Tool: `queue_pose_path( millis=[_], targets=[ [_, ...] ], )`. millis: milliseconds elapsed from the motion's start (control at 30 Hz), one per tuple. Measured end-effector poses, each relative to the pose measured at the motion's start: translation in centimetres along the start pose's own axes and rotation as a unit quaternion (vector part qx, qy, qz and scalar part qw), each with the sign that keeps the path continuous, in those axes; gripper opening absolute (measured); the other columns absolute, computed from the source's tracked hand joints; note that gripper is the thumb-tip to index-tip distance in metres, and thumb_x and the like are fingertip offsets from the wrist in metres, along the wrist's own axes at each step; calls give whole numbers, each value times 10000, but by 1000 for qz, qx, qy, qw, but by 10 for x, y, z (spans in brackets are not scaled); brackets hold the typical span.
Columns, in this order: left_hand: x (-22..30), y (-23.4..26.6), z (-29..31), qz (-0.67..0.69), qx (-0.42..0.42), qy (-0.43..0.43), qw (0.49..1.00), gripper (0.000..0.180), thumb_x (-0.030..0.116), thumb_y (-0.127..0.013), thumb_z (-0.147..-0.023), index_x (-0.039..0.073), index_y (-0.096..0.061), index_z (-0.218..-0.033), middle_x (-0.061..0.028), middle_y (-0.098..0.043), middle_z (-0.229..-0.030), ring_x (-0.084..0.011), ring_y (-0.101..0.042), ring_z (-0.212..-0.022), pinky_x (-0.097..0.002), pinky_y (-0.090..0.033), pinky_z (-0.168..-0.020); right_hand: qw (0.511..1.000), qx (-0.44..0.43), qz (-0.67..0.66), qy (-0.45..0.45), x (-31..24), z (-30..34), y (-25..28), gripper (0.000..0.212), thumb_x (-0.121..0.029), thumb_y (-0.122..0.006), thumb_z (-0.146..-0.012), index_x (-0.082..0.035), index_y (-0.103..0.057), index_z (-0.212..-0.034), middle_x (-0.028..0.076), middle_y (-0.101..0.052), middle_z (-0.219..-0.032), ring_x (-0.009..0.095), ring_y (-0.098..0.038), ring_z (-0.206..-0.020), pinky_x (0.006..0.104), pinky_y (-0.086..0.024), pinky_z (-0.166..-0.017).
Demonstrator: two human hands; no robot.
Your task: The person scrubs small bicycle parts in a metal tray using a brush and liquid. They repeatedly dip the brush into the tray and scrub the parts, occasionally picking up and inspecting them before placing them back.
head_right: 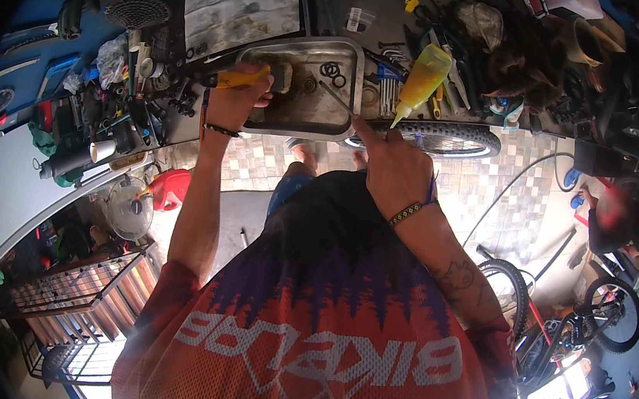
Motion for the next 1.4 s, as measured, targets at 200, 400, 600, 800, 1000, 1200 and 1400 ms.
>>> queue_pose_path(
  millis=[200, 400, 600, 800, 1000, 1200, 1400],
  targets=[
    [28, -24, -3, -187, -74, -208, 957, 303, 250, -892, -884, 136, -815, -1154, -95, -840, -1003, -166, -803, -885, -309, -629, -829, 999, -33, -31, -8, -9, 10, -23, 570, -167, -672, -1015, -247, -604, -1575, 214, -730, -1045, 416, -787, -786, 533, -654, -714],
    [25, -40, 11, -301, -37, -244, 921, 278, 285, -828, -903, 127, -669, -1067, -11, -764, -779, -229, -765, -725, -396, -607, -754, 998, -42, -37, -9, -16, 9, -36, 658, -69, -654, -957, -222, -580, -1593, 208, -720, -1077, 413, -787, -776, 527, -665, -710],
    [12, -40, 14, -241, -23, -196, 950, 288, 291, -828, -911, 124, -641, -1052, 14, -699, -713, -197, -741, -684, -370, -588, -750, 999, -41, -26, -4, -16, 6, -41, 663, -63, -655, -954, -212, -579, -1595, 205, -720, -1065, 403, -791, -775, 510, -666, -696],
    [13, -41, 15, -248, -6, -214, 945, 297, 274, -837, -902, 114, -679, -1097, -21, -729, -797, -197, -741, -698, -344, -594, -734, 999, -43, -14, 3, -16, 7, -47, 653, -114, -659, -985, -219, -551, -1620, 200, -720, -1031, 388, -787, -765, 500, -656, -676],
    [0, -40, 6, -66, -78, -53, 993, 363, 225, -871, -921, 53, -748, -1216, -76, -797, -911, -151, -755, -711, -298, -609, -669, 999, -37, 12, -11, -19, 8, -59, 645, -174, -650, -1024, -247, -516, -1651, 194, -727, -979, 375, -777, -734, 501, -631, -642],
    [-7, -50, 7, 62, -10, 31, 998, 387, 210, -945, -900, 17, -743, -1169, -99, -813, -922, -125, -751, -684, -272, -597, -593, 999, -34, 26, -23, -23, 9, -65, 652, -164, -633, -1023, -270, -512, -1655, 186, -733, -990, 373, -780, -732, 504, -631, -647],
    [9, -48, 5, -181, 32, -137, 973, 422, 405, -920, -903, 54, -731, -1039, -104, -817, -879, -210, -783, -697, -344, -605, -679, 998, -21, 50, -13, -29, 9, -61, 672, -138, -649, -978, -224, -527, -1633, 157, -734, -980, 307, -783, -695, 439, -639, -590]
  ],
)
Point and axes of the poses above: each hand's wrist, its own z-axis away from the middle knuckle, its own y-axis out of the back of the hand, x = y × z, the point moved 8 cm from there along -z, towards the middle knuckle
